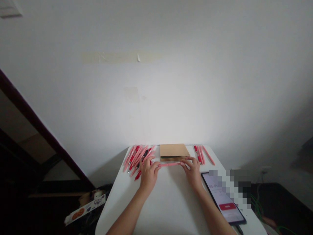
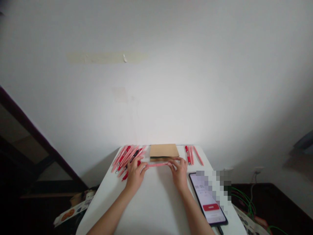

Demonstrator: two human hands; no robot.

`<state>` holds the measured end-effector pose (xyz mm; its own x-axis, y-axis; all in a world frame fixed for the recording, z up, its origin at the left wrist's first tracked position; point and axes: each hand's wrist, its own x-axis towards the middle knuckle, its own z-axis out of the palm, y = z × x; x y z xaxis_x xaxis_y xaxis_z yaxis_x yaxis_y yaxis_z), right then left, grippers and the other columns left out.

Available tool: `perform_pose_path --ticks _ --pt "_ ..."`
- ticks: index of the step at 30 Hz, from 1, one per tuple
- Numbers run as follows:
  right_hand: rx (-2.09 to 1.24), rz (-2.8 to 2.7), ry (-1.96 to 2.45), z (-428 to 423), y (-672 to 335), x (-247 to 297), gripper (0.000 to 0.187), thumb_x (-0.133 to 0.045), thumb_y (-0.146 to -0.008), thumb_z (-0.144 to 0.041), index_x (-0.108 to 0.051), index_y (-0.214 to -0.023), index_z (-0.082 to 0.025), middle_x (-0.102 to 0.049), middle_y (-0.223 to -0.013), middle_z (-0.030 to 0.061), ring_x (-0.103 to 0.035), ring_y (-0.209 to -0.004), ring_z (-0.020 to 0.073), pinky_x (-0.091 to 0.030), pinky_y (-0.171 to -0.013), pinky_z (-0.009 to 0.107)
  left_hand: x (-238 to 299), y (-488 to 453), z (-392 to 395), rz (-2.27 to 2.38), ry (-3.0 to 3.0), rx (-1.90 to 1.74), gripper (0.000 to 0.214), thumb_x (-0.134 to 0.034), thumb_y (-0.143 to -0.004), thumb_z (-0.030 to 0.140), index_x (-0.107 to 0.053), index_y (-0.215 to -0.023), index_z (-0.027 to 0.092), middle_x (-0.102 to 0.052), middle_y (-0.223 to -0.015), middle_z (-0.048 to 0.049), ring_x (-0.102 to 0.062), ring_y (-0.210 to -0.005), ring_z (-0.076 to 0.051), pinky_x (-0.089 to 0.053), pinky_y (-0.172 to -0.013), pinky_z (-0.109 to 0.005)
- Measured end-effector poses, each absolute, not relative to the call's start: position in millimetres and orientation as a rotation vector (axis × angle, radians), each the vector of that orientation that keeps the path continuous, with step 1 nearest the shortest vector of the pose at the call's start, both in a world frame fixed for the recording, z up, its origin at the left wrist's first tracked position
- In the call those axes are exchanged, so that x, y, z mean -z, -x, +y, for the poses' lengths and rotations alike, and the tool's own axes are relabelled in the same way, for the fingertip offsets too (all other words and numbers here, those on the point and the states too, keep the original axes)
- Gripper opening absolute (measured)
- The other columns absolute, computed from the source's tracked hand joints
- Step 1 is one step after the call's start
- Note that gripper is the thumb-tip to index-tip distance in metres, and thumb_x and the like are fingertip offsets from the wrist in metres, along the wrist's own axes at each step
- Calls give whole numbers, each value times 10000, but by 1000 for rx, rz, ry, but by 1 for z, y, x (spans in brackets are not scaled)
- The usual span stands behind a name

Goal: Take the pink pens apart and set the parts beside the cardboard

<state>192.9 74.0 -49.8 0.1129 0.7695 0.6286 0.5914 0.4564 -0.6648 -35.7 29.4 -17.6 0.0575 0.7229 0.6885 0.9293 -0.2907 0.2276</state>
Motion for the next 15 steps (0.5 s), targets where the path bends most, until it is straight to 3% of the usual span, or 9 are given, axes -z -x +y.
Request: perform_pose_path --ticks 5,7,11,15 --pt "-197 -1584 1223 75 -194 50 417 -487 -895 -609 -761 -886 -295 -599 -1039 95 -485 -1036 276 -386 -925 458 21 36 31 -1666 2063 1056 169 -538 -913 266 -707 -918 272 -607 -1162 -74 -572 -1103 -257 -260 -1081 -634" --pt "-198 -1586 1223 75 -194 50 419 -487 -893 -612 -761 -889 -295 -598 -1039 95 -489 -1039 276 -387 -925 460 23 38 33 -1644 2059 1074 186 -554 -906 290 -688 -1036 284 -604 -1194 -79 -564 -1131 -262 -269 -1088 -622" --pt "-201 -1579 1220 75 -194 50 420 -487 -894 -610 -761 -887 -291 -598 -1034 95 -499 -1037 274 -394 -921 462 25 40 35 -1616 2055 1122 413 -636 -854 372 -581 -1248 261 -592 -1227 -107 -537 -1185 -282 -312 -1087 -574" --pt "-217 -1580 1224 74 -194 49 425 -486 -895 -608 -762 -886 -285 -594 -1044 100 -491 -1052 279 -393 -929 471 22 40 34 -1619 2066 1140 211 -637 -855 325 -661 -1052 256 -602 -1147 -85 -550 -1137 -269 -337 -1063 -567"
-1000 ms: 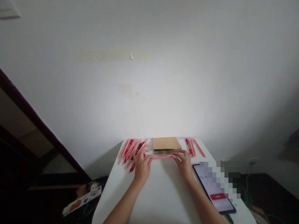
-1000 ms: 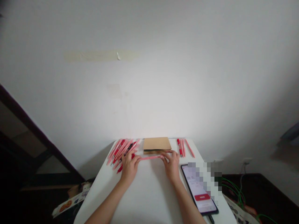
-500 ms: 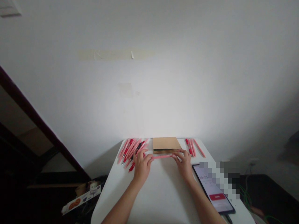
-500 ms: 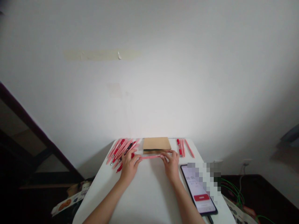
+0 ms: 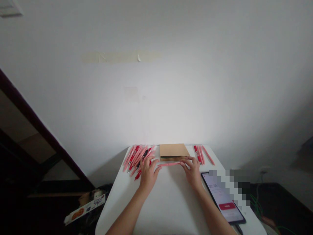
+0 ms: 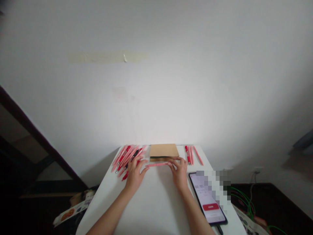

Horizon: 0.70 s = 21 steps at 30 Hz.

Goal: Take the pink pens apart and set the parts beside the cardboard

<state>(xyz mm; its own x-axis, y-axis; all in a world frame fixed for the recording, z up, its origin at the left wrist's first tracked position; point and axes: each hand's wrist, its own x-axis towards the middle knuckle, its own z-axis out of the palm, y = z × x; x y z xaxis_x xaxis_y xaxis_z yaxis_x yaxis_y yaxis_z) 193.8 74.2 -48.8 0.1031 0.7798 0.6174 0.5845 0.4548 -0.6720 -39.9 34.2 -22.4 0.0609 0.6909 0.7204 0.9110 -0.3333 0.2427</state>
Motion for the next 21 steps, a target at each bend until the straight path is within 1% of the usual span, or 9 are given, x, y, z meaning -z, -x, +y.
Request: perform_pose_path --ticks 2,4,11,16,21 --pt "-221 -1581 1224 74 -194 49 428 -481 -898 -605 -762 -887 -282 -593 -1048 100 -490 -1055 280 -391 -933 476 21 39 33 -1615 2073 1141 103 -615 -868 296 -682 -930 250 -601 -1107 -74 -554 -1106 -262 -359 -1043 -560" --pt "-221 -1577 1224 74 -194 49 432 -478 -899 -606 -762 -888 -281 -594 -1050 100 -492 -1056 278 -394 -932 475 19 38 33 -1608 2071 1143 100 -590 -881 278 -684 -875 242 -600 -1087 -71 -555 -1084 -256 -369 -1033 -555" --pt "-212 -1565 1235 74 -195 48 450 -480 -884 -631 -764 -877 -281 -602 -1040 99 -505 -1050 276 -410 -921 469 21 38 34 -1612 2052 1163 169 -507 -913 220 -659 -838 223 -600 -1091 -71 -554 -1070 -243 -367 -1041 -559" --pt "-186 -1557 1221 77 -196 49 460 -472 -896 -617 -763 -887 -261 -600 -1035 105 -518 -1034 267 -401 -918 471 22 39 35 -1619 2051 1173 163 -505 -918 250 -649 -849 220 -602 -1063 -69 -558 -1057 -240 -380 -1032 -541" --pt "-175 -1551 1230 79 -197 51 480 -466 -888 -641 -763 -875 -264 -601 -1018 98 -531 -1014 267 -379 -931 478 19 38 34 -1622 2069 1175 141 -519 -916 276 -634 -862 217 -610 -1062 -69 -560 -1065 -243 -385 -1022 -539"
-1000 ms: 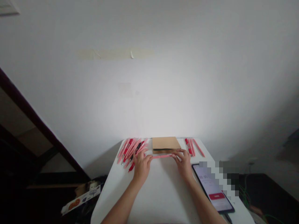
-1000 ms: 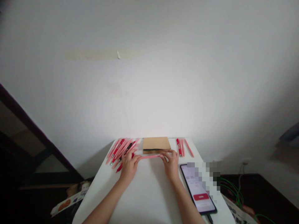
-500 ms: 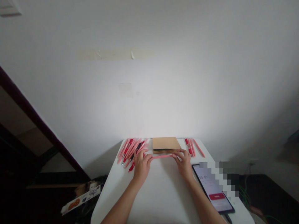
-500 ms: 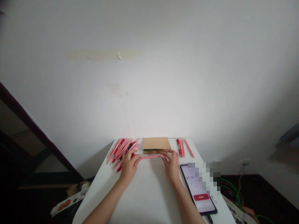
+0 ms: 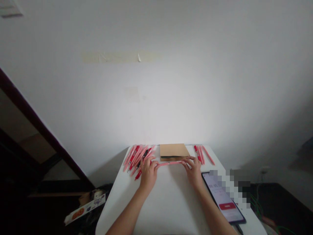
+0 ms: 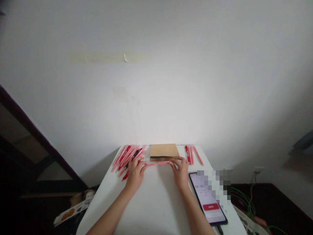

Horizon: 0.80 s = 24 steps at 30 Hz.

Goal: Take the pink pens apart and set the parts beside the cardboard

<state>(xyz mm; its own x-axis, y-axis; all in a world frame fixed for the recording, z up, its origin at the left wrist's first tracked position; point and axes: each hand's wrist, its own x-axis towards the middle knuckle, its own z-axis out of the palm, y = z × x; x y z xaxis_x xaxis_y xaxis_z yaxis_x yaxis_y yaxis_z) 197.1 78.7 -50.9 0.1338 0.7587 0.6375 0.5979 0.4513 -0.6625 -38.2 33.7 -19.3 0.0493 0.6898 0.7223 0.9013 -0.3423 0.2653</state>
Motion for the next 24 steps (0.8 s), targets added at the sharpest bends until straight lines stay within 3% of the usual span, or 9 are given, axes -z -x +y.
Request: perform_pose_path --ticks 24 --pt "-150 -1456 1257 80 -200 50 533 -446 -885 -658 -759 -875 -226 -622 -967 116 -556 -957 266 -424 -873 453 23 41 36 -1669 2051 1285 123 -461 -930 249 -575 -900 216 -615 -1026 -69 -558 -1054 -242 -402 -1000 -496"
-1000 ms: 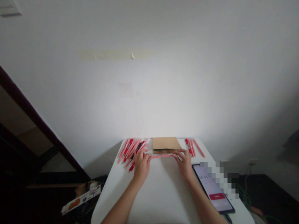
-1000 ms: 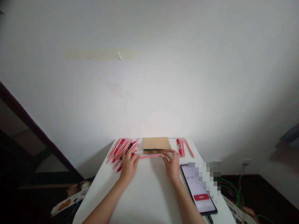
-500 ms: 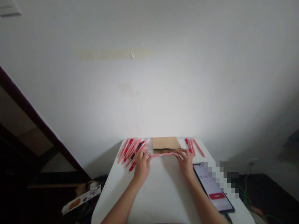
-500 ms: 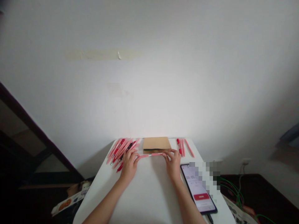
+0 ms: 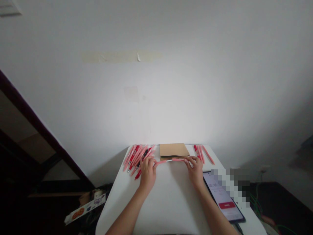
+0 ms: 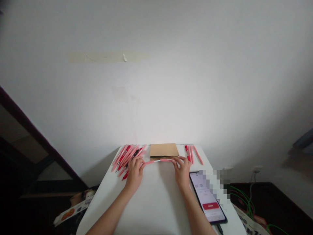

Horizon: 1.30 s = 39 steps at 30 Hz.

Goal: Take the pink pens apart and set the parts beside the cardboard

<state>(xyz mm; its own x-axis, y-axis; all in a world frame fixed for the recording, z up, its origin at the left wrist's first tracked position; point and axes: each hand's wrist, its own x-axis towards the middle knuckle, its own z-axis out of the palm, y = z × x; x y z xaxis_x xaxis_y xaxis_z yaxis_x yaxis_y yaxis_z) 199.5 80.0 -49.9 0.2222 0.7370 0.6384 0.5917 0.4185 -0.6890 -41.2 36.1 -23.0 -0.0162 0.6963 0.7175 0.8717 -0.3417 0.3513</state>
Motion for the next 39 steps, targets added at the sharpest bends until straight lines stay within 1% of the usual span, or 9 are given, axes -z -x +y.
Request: perform_pose_path --ticks 4,9,19,26,31,35,39 --pt "-133 -1448 1252 82 -200 52 528 -452 -888 -647 -756 -874 -216 -630 -956 125 -567 -955 279 -424 -868 464 21 41 35 -1671 2048 1308 128 -458 -930 259 -575 -896 219 -615 -1007 -68 -556 -1046 -241 -415 -984 -478" --pt "-146 -1443 1257 83 -202 54 515 -454 -894 -633 -748 -883 -211 -630 -937 137 -574 -943 289 -422 -861 470 20 40 34 -1694 2061 1313 135 -449 -938 275 -569 -901 222 -612 -1016 -69 -551 -1051 -244 -405 -988 -488" --pt "-169 -1419 1269 83 -204 52 525 -455 -892 -634 -741 -877 -194 -630 -909 134 -572 -925 281 -416 -856 452 23 40 34 -1703 2060 1311 142 -440 -947 280 -562 -907 218 -605 -1009 -63 -551 -1041 -234 -423 -977 -470" --pt "-156 -1452 1265 82 -203 51 499 -464 -895 -621 -742 -872 -208 -633 -936 136 -569 -944 282 -413 -855 453 27 38 35 -1683 2078 1277 106 -489 -933 298 -565 -916 226 -606 -1036 -58 -564 -1065 -235 -384 -1027 -516" --pt "-145 -1444 1254 81 -202 50 492 -466 -898 -616 -738 -868 -207 -625 -936 128 -568 -951 278 -409 -865 457 28 39 36 -1654 2116 1211 57 -557 -901 260 -590 -877 220 -603 -1051 -56 -563 -1082 -242 -358 -1045 -556" --pt "-125 -1433 1246 81 -202 50 502 -462 -900 -617 -739 -876 -198 -622 -933 128 -566 -945 272 -411 -865 452 29 41 37 -1659 2179 1133 32 -630 -850 221 -608 -830 210 -605 -1055 -54 -561 -1077 -251 -405 -1009 -536" --pt "-111 -1434 1249 81 -203 52 502 -463 -902 -612 -739 -895 -193 -627 -946 132 -556 -953 271 -407 -871 448 29 41 38 -1648 2248 1065 83 -696 -796 206 -613 -803 204 -603 -1059 -53 -565 -1059 -261 -421 -993 -543"
